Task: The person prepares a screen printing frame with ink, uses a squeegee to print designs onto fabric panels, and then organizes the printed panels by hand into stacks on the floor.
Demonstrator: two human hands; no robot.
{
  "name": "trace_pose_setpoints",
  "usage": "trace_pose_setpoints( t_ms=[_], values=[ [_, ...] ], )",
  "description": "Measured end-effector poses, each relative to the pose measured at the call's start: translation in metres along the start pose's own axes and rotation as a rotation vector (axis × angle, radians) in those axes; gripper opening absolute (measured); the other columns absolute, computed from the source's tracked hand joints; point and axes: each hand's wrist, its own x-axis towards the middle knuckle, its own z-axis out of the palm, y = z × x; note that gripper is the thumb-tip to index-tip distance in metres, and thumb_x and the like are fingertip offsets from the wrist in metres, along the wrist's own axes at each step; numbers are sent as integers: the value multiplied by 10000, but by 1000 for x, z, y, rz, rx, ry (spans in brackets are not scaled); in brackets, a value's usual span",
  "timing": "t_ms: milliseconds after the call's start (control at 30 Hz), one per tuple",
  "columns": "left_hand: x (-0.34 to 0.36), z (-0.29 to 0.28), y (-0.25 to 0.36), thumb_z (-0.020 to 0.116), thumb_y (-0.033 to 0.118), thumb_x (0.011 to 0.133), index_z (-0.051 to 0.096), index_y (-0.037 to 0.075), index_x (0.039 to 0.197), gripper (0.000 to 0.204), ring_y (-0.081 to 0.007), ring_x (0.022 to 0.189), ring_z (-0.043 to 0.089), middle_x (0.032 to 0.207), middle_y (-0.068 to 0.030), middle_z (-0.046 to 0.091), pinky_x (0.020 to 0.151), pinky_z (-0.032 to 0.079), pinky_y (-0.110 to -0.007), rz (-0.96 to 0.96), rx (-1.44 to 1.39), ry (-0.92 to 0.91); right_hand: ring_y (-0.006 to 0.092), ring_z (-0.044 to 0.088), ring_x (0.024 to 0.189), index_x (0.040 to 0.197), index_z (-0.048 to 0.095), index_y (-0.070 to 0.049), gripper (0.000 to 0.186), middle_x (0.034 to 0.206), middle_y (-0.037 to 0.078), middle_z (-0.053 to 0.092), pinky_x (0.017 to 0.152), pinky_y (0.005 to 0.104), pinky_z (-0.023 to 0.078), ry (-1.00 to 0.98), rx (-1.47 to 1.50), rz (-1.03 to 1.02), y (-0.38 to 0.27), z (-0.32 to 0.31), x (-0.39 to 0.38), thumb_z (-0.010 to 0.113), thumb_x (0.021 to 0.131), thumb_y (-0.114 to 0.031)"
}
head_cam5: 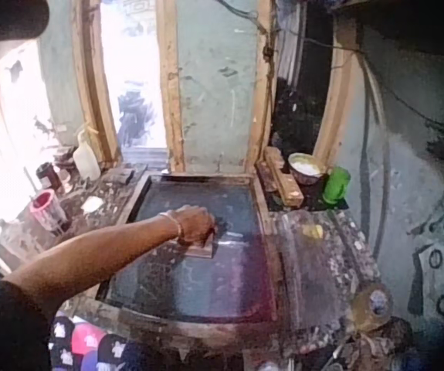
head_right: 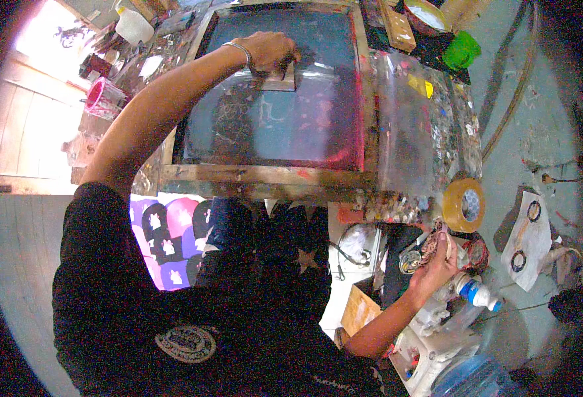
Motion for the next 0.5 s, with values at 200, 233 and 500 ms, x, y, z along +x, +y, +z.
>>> trace_pose_setpoints(
  t_ms=[200, 233, 500],
  values=[
    [8, 4, 1, 830, 221, 652, 651, 209, 1240, 615, -353, 1018, 674, 1044, -126, 717, 835, 550, -470, 2, 26, -4, 189, 686, 906, 1067, 672, 32, 169, 1028, 106, 705, 840, 315, 554, -29, -8, -9, -4, 9, 1, 649, 913, -34],
    [8, 1, 3, 832, 216, 649, 648, 205, 1244, 623, -352, 1014, 675, 1044, -124, 718, 834, 552, -468, 6, 37, -9, 193, 690, 890, 1064, 671, 30, 166, 1023, 104, 705, 829, 318, 560, -35, 16, -1, -4, 11, 0, 649, 912, -33],
    [0, -4, 3, 849, 214, 625, 659, 210, 1216, 620, -344, 969, 691, 1031, -112, 724, 799, 554, -469, -21, 10, 7, 203, 692, 884, 1073, 660, 31, 164, 1053, 120, 700, 827, 323, 560, -27, 3, 25, -3, 13, -1, 631, 922, -26]
  ],
)
